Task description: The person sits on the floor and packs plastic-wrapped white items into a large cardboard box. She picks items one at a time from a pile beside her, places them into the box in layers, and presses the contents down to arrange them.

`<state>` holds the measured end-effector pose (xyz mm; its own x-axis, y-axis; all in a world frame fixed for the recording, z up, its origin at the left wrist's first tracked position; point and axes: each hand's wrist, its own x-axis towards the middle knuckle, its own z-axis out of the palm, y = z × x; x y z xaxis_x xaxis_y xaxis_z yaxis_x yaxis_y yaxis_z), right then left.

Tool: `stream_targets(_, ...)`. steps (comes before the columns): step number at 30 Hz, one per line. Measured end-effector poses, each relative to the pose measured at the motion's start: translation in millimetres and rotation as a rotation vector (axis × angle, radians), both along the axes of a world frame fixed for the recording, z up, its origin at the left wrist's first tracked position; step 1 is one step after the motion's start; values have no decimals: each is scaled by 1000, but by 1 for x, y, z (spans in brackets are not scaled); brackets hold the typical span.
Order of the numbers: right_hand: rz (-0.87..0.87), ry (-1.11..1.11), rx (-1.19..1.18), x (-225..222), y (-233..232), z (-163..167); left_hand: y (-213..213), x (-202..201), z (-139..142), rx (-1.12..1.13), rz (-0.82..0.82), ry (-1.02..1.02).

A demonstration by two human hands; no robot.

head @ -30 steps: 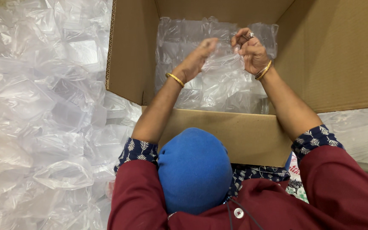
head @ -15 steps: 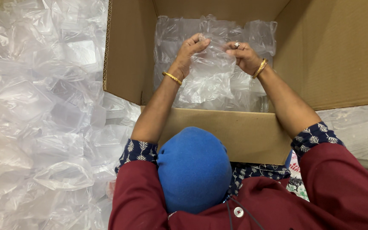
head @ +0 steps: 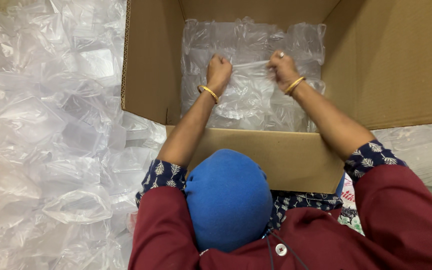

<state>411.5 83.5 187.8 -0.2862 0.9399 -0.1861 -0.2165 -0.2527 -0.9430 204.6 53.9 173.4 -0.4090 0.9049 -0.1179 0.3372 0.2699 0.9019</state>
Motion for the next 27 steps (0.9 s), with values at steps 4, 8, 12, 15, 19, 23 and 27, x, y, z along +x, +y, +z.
stream_targets(4, -119, -427, -50, -25, -17, -8, -7, 2, -5, -142, -30, 60)
stream_targets(8, -104, -470, -125, -31, -22, -6, -9, 3, -10, -187, -162, 169)
stream_targets(12, 10, -695, -83, -22, -22, -8, -10, 6, -13, -22, -244, 208)
stream_targets(15, -97, -714, 292, -14, -21, -12, -11, 7, -7, 260, -212, 184)
stream_targets(19, -93, -41, 89, -9, -11, -14, -7, 5, 8, 479, -163, -247)
stream_targets(23, -131, 75, 6, -9, -2, -17, -2, 7, 9, 354, -77, -364)
stream_targets(27, 21, -370, -66, -19, -3, -24, -2, 9, -7, 62, -14, -362)
